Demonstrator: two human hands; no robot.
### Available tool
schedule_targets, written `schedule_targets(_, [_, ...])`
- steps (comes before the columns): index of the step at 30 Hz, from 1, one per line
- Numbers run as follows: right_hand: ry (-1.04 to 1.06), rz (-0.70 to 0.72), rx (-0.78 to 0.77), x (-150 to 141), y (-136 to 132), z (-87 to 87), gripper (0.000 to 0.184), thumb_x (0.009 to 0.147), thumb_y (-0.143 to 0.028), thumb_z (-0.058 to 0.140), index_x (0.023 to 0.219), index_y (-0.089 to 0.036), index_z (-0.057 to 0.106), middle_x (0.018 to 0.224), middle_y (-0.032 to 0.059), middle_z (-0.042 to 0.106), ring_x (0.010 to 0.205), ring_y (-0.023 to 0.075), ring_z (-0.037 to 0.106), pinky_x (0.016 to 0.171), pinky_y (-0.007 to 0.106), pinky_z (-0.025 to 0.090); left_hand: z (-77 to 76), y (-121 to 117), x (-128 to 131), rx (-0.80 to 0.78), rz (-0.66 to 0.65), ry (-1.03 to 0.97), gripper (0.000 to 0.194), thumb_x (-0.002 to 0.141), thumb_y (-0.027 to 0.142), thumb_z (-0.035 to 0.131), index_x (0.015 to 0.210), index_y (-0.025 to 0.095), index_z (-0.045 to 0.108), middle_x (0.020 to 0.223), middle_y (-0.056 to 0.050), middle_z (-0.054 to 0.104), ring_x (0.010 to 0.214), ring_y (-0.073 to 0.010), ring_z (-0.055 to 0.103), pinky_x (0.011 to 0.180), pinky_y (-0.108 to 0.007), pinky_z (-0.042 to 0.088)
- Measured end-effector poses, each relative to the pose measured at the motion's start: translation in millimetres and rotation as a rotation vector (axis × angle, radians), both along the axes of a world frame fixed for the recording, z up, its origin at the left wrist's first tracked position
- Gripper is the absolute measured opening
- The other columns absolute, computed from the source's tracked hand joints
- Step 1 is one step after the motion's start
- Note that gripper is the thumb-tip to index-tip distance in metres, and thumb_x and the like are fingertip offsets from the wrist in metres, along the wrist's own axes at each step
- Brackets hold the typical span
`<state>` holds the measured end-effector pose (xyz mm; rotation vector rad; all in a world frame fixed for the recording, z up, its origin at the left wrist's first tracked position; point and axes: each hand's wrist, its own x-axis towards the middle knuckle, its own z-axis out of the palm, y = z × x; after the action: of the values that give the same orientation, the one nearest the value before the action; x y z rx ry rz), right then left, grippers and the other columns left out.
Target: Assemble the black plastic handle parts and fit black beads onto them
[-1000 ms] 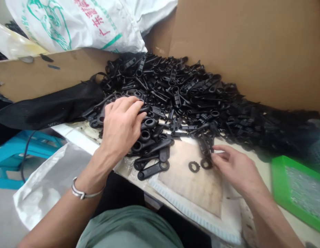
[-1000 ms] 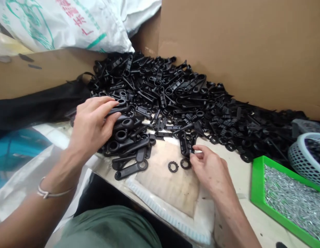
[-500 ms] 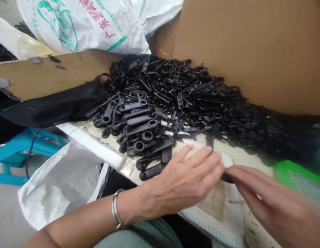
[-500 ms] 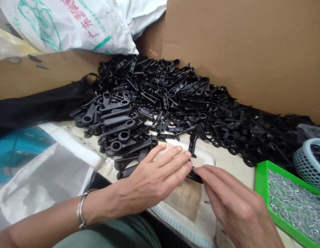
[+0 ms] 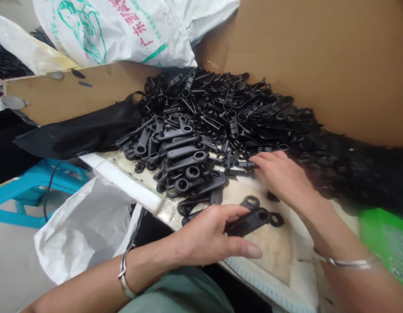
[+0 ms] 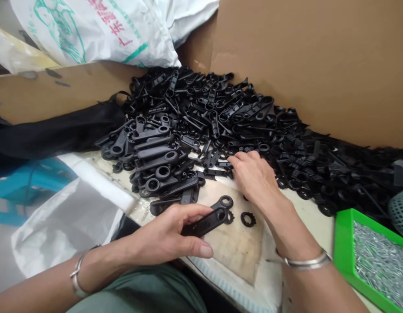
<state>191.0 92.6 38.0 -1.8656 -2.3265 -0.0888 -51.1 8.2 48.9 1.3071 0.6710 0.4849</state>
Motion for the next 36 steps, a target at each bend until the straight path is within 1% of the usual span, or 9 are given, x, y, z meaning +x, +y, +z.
schedule_targets(2, [-0.041, -0.011, -0.046, -4.5, 12.9, -4.3, 0.025, 0.085, -0.019, 0.054, 0.094, -0.024, 0.077, 0.104, 0.0085, 0.075, 0.098, 0.0308, 0.060, 0.071, 0.039, 0.045, -0.9, -0.6, -3.0, -0.238, 0.000, -0.136, 0.041, 0.083, 0.046, 0.076, 0.108, 0.015, 0.069, 0.089, -0.001, 0.062, 0.080, -0.0129, 0.055, 0.076, -0.026, 0.044])
schedule_targets(6, [-0.012, -0.038, -0.039, -3.5, 12.4, -2.4, 0.025, 0.085, -0.018, 0.054, 0.090, -0.024, 0.077, 0.100, 0.0082, 0.075, 0.099, 0.0307, 0.061, 0.072, 0.039, 0.045, -7.7, -3.6, -1.2, -0.443, 0.060, -0.190, 0.043, 0.082, 0.052, 0.073, 0.097, 0.012, 0.066, 0.082, -0.003, 0.062, 0.069, -0.0115, 0.057, 0.068, -0.026, 0.041])
schedule_targets(10, [0.118, -0.113, 0.098, 7.7, -25.5, 15.2, 0.030, 0.095, -0.030, 0.049, 0.096, -0.020, 0.078, 0.119, 0.0110, 0.073, 0.111, 0.0311, 0.061, 0.093, 0.044, 0.048, -15.1, -4.9, 7.5, -0.562, 0.128, -0.236, 0.045, 0.077, 0.047, 0.077, 0.101, 0.010, 0.070, 0.091, -0.011, 0.070, 0.076, -0.0165, 0.066, 0.066, -0.025, 0.039])
schedule_targets(12, [0.224, -0.223, 0.150, 10.4, -59.0, 23.7, 0.031, 0.093, -0.039, 0.054, 0.095, -0.020, 0.079, 0.112, 0.0125, 0.074, 0.104, 0.0318, 0.066, 0.093, 0.046, 0.051, -17.5, -4.6, 12.6, -0.582, 0.178, -0.282, 0.045, 0.076, 0.043, 0.079, 0.106, 0.009, 0.073, 0.097, -0.014, 0.071, 0.085, -0.0189, 0.068, 0.071, -0.026, 0.042])
schedule_targets(13, [0.300, -0.276, 0.122, 9.4, -78.1, 26.0, 0.031, 0.092, -0.043, 0.057, 0.094, -0.023, 0.079, 0.104, 0.0102, 0.076, 0.095, 0.0301, 0.070, 0.085, 0.044, 0.055, -18.4, -4.3, 15.1, -0.586, 0.197, -0.304, 0.044, 0.076, 0.040, 0.079, 0.108, 0.010, 0.074, 0.101, -0.014, 0.072, 0.089, -0.0198, 0.068, 0.074, -0.027, 0.043])
schedule_targets(16, [0.849, -0.725, 0.008, -5.5, -134.5, 21.4, 0.031, 0.073, -0.058, 0.077, 0.078, -0.027, 0.080, 0.074, 0.0065, 0.075, 0.071, 0.0287, 0.070, 0.065, 0.042, 0.060, -21.1, -3.9, 22.7, -0.596, 0.241, -0.353, 0.038, 0.078, 0.033, 0.078, 0.109, 0.012, 0.076, 0.110, -0.015, 0.072, 0.097, -0.0211, 0.067, 0.080, -0.029, 0.044])
schedule_targets(18, [1.173, -0.799, 0.003, -22.9, -162.5, 11.7, 0.041, 0.061, -0.061, 0.085, 0.082, -0.026, 0.081, 0.070, 0.0052, 0.075, 0.060, 0.0241, 0.067, 0.057, 0.039, 0.061, -22.4, -4.3, 27.8, -0.594, 0.258, -0.368, 0.035, 0.080, 0.031, 0.077, 0.110, 0.013, 0.077, 0.107, -0.014, 0.073, 0.096, -0.0204, 0.065, 0.081, -0.029, 0.043])
schedule_targets(24, [1.606, -0.702, -0.064, -65.2, -175.4, -2.0, 0.035, 0.067, -0.044, 0.090, 0.090, -0.020, 0.079, 0.080, 0.0062, 0.076, 0.058, 0.0153, 0.065, 0.056, 0.029, 0.062, -20.2, -6.2, 36.5, -0.544, 0.205, -0.397, 0.039, 0.081, 0.031, 0.076, 0.115, 0.012, 0.074, 0.095, -0.008, 0.069, 0.081, -0.0144, 0.058, 0.081, -0.029, 0.042])
schedule_targets(36, [1.547, -0.612, -0.217, -72.0, -156.3, -11.9, 0.046, 0.077, -0.050, 0.084, 0.108, -0.021, 0.068, 0.066, 0.0026, 0.071, 0.049, 0.0136, 0.059, 0.047, 0.025, 0.055, -29.2, -5.0, 29.6, -0.411, 0.226, -0.406, 0.035, 0.077, 0.012, 0.071, 0.112, 0.013, 0.074, 0.083, -0.003, 0.069, 0.073, -0.0123, 0.061, 0.080, -0.029, 0.048])
